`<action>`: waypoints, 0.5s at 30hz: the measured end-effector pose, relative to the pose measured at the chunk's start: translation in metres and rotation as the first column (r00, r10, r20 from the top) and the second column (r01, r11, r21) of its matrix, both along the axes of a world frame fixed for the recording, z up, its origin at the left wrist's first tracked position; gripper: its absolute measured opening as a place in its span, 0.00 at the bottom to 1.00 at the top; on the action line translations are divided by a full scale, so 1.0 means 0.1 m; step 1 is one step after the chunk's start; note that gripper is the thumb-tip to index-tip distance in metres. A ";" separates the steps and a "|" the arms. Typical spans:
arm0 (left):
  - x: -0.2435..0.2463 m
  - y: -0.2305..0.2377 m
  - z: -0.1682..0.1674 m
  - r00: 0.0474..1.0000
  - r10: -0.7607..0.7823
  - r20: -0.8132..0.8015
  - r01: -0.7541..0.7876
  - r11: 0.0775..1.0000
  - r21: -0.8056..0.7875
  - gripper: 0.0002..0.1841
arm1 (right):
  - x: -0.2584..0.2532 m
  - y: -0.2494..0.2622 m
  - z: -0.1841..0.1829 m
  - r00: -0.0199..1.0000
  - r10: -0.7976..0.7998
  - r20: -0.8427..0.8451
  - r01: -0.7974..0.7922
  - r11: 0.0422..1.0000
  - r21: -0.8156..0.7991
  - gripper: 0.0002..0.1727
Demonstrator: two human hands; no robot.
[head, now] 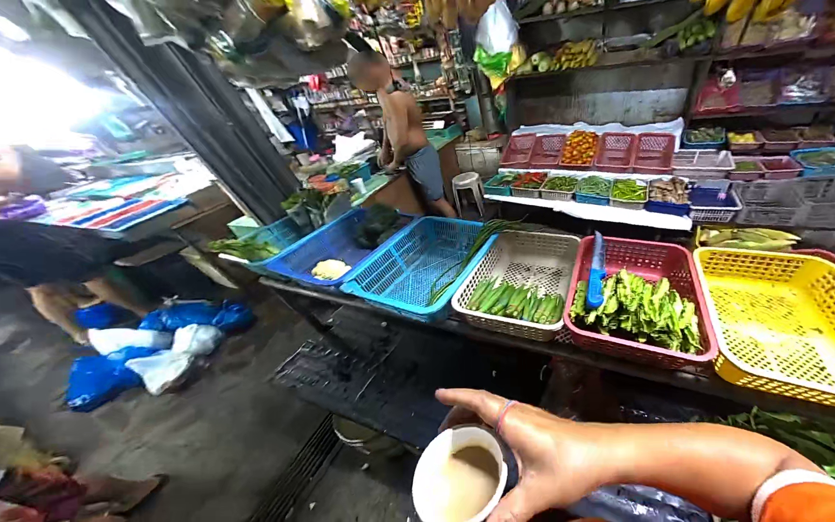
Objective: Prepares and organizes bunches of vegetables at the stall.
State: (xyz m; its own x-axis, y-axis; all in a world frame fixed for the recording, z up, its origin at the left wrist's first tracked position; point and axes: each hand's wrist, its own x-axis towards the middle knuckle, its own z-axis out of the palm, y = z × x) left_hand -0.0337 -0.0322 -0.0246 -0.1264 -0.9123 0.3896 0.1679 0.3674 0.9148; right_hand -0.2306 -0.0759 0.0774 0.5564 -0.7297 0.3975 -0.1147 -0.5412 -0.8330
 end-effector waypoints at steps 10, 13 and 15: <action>-0.38 -0.53 0.06 0.997 -0.025 0.079 0.011 0.984 0.175 0.44 | -0.28 -0.51 0.43 0.814 -0.093 -0.574 -0.039 0.976 -0.213 0.41; -0.43 -0.74 -0.01 0.985 -0.086 0.146 0.062 0.984 0.167 0.58 | -0.45 -0.84 0.46 0.798 -0.191 -0.572 0.100 0.977 -0.186 0.40; -0.39 -0.81 -0.14 0.967 -0.115 0.227 0.072 0.979 0.188 0.56 | -0.62 -1.14 0.43 0.787 -0.319 -0.528 0.220 0.945 -0.242 0.40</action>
